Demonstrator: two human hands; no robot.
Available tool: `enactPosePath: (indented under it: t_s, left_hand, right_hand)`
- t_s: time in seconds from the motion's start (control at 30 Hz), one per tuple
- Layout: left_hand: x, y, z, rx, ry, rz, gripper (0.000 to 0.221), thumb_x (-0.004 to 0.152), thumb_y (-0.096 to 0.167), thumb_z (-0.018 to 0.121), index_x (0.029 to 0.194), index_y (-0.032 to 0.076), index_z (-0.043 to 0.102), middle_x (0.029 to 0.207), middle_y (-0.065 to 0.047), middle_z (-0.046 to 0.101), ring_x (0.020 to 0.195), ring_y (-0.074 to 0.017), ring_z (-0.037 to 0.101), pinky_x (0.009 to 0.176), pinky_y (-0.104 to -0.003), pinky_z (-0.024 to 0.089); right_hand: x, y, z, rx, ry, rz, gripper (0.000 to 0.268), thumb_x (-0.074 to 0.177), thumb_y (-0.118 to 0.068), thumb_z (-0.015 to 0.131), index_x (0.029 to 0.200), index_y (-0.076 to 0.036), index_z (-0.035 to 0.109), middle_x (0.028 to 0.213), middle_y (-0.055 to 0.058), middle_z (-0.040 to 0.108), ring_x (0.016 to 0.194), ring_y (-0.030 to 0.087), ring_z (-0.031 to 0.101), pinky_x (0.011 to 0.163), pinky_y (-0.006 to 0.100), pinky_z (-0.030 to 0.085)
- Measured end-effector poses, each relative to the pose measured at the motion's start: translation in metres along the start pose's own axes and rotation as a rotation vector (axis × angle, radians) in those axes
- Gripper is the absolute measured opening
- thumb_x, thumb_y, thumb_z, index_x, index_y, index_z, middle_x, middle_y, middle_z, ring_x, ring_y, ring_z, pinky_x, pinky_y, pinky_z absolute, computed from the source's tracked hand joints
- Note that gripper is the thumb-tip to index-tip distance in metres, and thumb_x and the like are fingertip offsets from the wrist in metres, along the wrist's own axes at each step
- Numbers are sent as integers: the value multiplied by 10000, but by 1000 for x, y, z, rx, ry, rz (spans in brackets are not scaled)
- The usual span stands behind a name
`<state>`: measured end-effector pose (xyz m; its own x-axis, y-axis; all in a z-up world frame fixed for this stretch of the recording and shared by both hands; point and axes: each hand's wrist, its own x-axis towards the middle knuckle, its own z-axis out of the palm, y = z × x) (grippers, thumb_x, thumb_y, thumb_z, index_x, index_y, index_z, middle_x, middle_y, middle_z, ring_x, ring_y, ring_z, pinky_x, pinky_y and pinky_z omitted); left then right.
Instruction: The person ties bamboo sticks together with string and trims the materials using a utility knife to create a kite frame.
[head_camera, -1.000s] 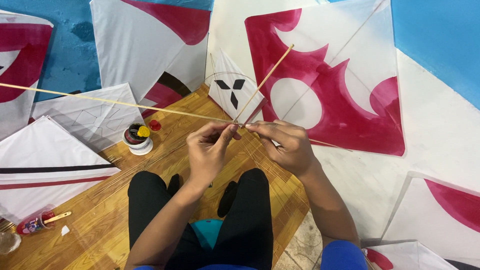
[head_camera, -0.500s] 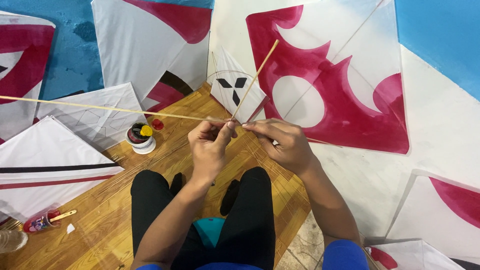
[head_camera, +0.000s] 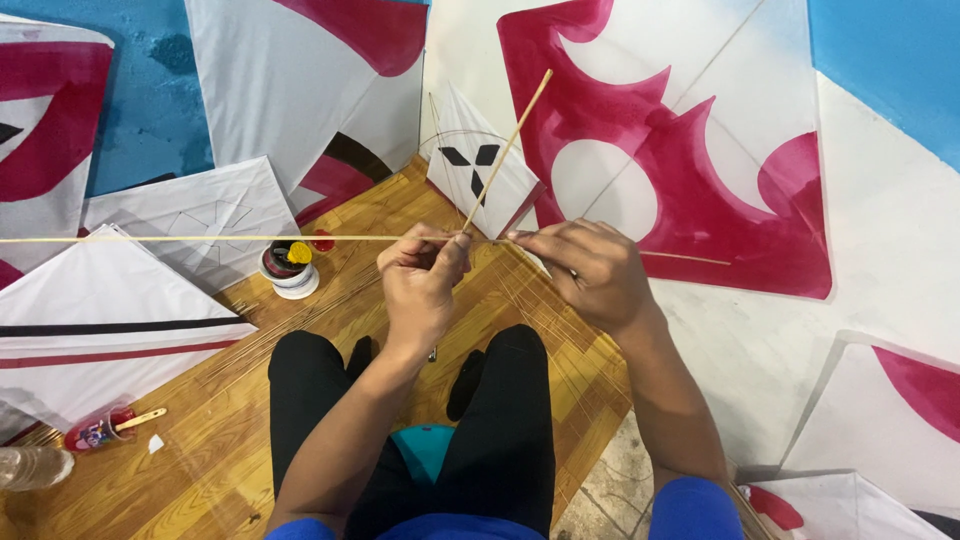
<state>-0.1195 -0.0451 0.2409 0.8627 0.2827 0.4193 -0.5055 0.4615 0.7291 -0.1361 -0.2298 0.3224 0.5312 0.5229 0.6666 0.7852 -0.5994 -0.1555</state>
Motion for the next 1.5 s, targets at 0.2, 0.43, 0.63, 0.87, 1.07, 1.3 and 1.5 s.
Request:
enactPosePath:
  t_s: [0.2, 0.43, 0.63, 0.87, 1.07, 1.3, 1.5]
  left_hand:
    - [-1, -4, -1, -32, 37, -3, 124, 926, 2, 705, 809, -4, 663, 543, -96, 557, 471, -76, 462, 407, -205, 389]
    - [2, 20, 7, 25, -40, -86, 62, 951, 9, 718, 971, -45, 741, 684, -168, 706, 460, -53, 463, 419, -193, 409]
    - [2, 20, -1, 42, -157, -145, 132, 973, 2, 686, 1080, -46, 745, 831, -172, 766, 567, -36, 489, 480, -162, 417]
    - [2, 18, -1, 36, -154, -134, 144, 988, -8, 656, 1098, -53, 737, 841, -175, 767, 567, -23, 451, 480, -157, 395]
    - [20, 16, -7, 85, -145, -115, 148, 1011, 12, 629, 1110, -64, 709, 876, -193, 763, 531, -63, 511, 483, -179, 431]
    - [46, 1, -23, 56, -114, -48, 116, 1028, 21, 614, 1123, -41, 637, 898, -178, 761, 537, -52, 514, 500, -168, 423]
    - [65, -8, -33, 34, -68, -7, 83, 1020, 20, 619, 1091, -18, 598, 888, -150, 764, 553, -12, 494, 515, -151, 396]
  right_hand:
    - [0, -7, 12, 63, 69, 19, 131, 954, -17, 723, 1038, -87, 794, 865, 95, 781, 757, 262, 765, 664, 348, 587]
    - [-4, 6, 6, 49, 21, 63, 171, 977, -68, 701, 1125, -94, 783, 865, 95, 771, 763, 243, 747, 705, 359, 595]
    - [-8, 15, 10, 28, 54, 114, 164, 991, -96, 699, 1128, -128, 781, 884, 76, 767, 743, 243, 730, 687, 375, 574]
    - [-17, 33, 7, -141, 34, 61, 219, 958, -180, 761, 1173, -138, 750, 992, 79, 730, 935, 284, 710, 832, 434, 551]
    - [-35, 29, -8, -295, 245, -49, 279, 963, -235, 801, 1220, -127, 776, 1141, 64, 673, 1096, 311, 633, 1008, 478, 497]
    - [-114, 3, 45, 65, 204, 164, 185, 957, -76, 648, 1093, -97, 772, 908, 75, 684, 865, 256, 687, 795, 382, 583]
    - [-154, -32, 96, 269, -14, 564, 131, 900, -21, 717, 991, -89, 782, 793, 109, 749, 749, 306, 744, 672, 421, 594]
